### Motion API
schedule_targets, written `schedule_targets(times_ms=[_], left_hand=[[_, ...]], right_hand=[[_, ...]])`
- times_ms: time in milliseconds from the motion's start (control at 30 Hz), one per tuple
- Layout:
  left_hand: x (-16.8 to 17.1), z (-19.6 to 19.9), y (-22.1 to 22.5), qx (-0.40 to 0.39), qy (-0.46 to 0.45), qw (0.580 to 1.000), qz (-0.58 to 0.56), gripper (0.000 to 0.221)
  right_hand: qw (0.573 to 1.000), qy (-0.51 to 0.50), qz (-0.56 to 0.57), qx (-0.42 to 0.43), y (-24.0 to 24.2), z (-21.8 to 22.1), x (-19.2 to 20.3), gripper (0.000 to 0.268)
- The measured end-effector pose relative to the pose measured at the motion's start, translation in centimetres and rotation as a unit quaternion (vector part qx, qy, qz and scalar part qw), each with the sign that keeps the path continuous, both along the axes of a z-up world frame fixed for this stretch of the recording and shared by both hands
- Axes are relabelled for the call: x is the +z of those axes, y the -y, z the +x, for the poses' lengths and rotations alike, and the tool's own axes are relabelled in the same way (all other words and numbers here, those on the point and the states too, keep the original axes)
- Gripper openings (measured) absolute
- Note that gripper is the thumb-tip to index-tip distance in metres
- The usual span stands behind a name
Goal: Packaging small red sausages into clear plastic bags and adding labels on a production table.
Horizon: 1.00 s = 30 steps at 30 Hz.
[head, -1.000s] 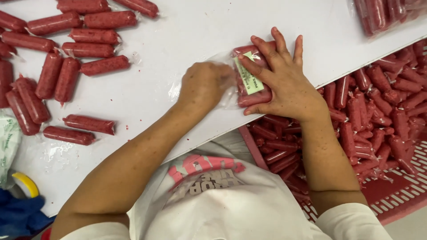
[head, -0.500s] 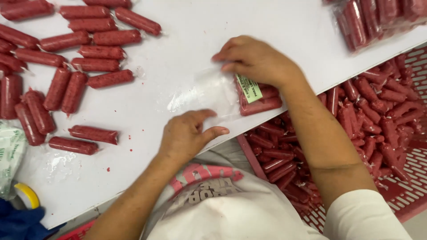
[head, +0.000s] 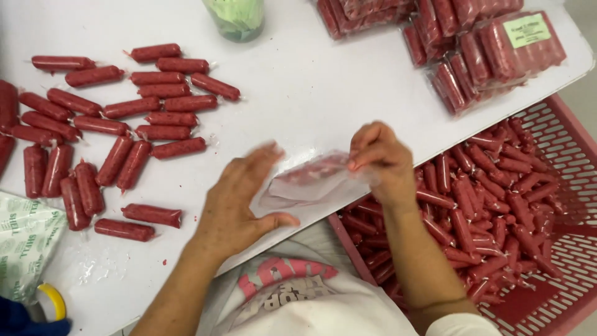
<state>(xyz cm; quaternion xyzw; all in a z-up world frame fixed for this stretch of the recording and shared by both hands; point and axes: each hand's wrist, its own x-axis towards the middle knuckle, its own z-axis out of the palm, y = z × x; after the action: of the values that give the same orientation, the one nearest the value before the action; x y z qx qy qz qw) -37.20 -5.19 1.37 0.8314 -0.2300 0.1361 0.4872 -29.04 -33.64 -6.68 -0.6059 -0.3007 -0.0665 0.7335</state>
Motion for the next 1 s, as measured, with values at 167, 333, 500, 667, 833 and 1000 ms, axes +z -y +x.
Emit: schedule_targets(times_ms=[167, 333, 500, 667, 833, 1000], left_hand=[[-3.4, -0.3, 1.9, 0.025, -0.013, 0.992, -0.122, 0.026], [-3.1, -0.7, 2.7, 0.156, -0.193, 0.934, -0.259, 0.026], [-0.5, -2.3, 5.2, 0.158, 0.206, 0.954, 0.148, 0.046], [-4.3, 0.8, 4.1, 0.030, 0.234, 0.937, 0.256, 0.041], [-4.4, 2.2, 1.9, -0.078, -0.073, 0.994, -0.004, 0.041], [-7.0, 3.6, 0.5, 0.002, -0.263, 0.957, -0.119, 0.048]], right_hand=[[0.995, 0.027, 0.001, -0.095, -1.6, -2.5, 0.5, 0.024], [0.980, -0.158, -0.010, -0.119, -2.5, -2.3, 1.8, 0.054], [0.974, -0.196, -0.016, -0.113, -3.0, -3.1, 3.4, 0.073], [0.964, -0.211, -0.069, -0.150, -2.2, -3.7, 4.0, 0.069], [0.949, 0.130, -0.282, -0.047, -2.9, -4.2, 0.2, 0.107], [0.988, -0.023, -0.149, -0.029, -4.3, -3.6, -1.4, 0.100]])
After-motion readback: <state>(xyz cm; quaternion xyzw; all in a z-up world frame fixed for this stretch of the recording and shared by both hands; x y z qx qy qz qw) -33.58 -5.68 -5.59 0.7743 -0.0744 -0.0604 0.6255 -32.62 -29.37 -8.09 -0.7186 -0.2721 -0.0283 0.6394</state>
